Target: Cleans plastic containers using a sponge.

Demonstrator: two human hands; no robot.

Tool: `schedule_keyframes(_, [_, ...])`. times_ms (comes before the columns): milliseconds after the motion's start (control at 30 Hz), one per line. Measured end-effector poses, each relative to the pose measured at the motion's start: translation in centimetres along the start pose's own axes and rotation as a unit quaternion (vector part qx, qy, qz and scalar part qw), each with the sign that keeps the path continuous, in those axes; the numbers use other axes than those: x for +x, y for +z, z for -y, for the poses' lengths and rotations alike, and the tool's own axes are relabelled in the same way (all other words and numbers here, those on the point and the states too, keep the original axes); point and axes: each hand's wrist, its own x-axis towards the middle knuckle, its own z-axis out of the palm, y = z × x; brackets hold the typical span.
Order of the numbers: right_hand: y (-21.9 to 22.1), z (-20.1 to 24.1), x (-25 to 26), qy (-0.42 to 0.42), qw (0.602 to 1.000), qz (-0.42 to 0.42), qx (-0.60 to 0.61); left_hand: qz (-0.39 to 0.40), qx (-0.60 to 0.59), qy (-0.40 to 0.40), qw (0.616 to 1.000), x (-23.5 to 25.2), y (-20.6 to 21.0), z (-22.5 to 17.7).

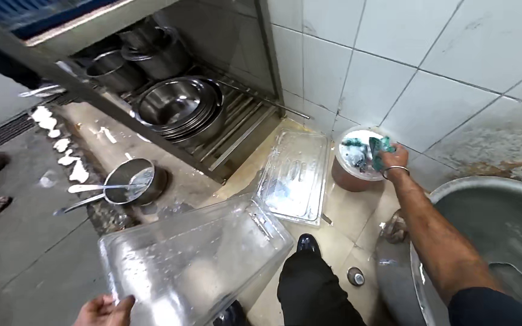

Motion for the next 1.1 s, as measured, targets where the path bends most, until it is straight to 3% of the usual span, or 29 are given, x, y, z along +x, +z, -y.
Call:
schedule_keyframes(167, [0.3, 3.0, -4.7, -0.047, 0.995, 0.053, 0.065, -0.008, -0.006, -0.013, 1.000, -1.2, 0.4, -2.7])
schedule_keyframes(367, [8.4, 5.4, -14.5, -0.077, 0.959, 0.269, -0.029, -0.006, 0.001, -0.040, 0.999, -0.2, 0.6, -3.1])
schedule_keyframes(467, [13.9, 8.1, -21.3, -0.058, 0.905, 0.421, -0.018, 0.002, 0.008, -0.040, 0.999, 0.4, 0.8, -3.0])
schedule_keyframes(633, [23.2, 12.5, -31.3, -0.150, 0.765, 0.622, -0.073, 0.016, 0.032, -0.027, 0.999, 0.5, 0.7, -3.4])
schedule_keyframes(733, [28.1, 15.3, -36.7, -0.218, 0.723, 0.646, -0.113, 0.024, 0.012, -0.017, 1.000, 0.3, 0.9, -4.2])
schedule_keyframes(833, [33.5, 15.8, -41.9, -0.247, 0.755, 0.599, -0.104, 0.044, 0.001, -0.006, 0.999, 0.0, 1.0, -4.9])
schedule_keyframes(933, [36.2, 13.5, -47.9, -0.253, 0.773, 0.581, -0.009, 0.067, 0.006, -0.008, 0.998, 0.1, 0.8, -5.4])
schedule_keyframes(1000, [34.9, 11.8, -51.5, -0.290, 0.746, 0.596, 0.060, 0.078, 0.006, -0.016, 0.997, 0.5, 0.4, -5.1])
schedule_keyframes(1100, [33.3, 10.0, -54.3, -0.356, 0.675, 0.631, 0.144, 0.090, 0.012, -0.014, 0.996, 1.3, -0.2, -4.0])
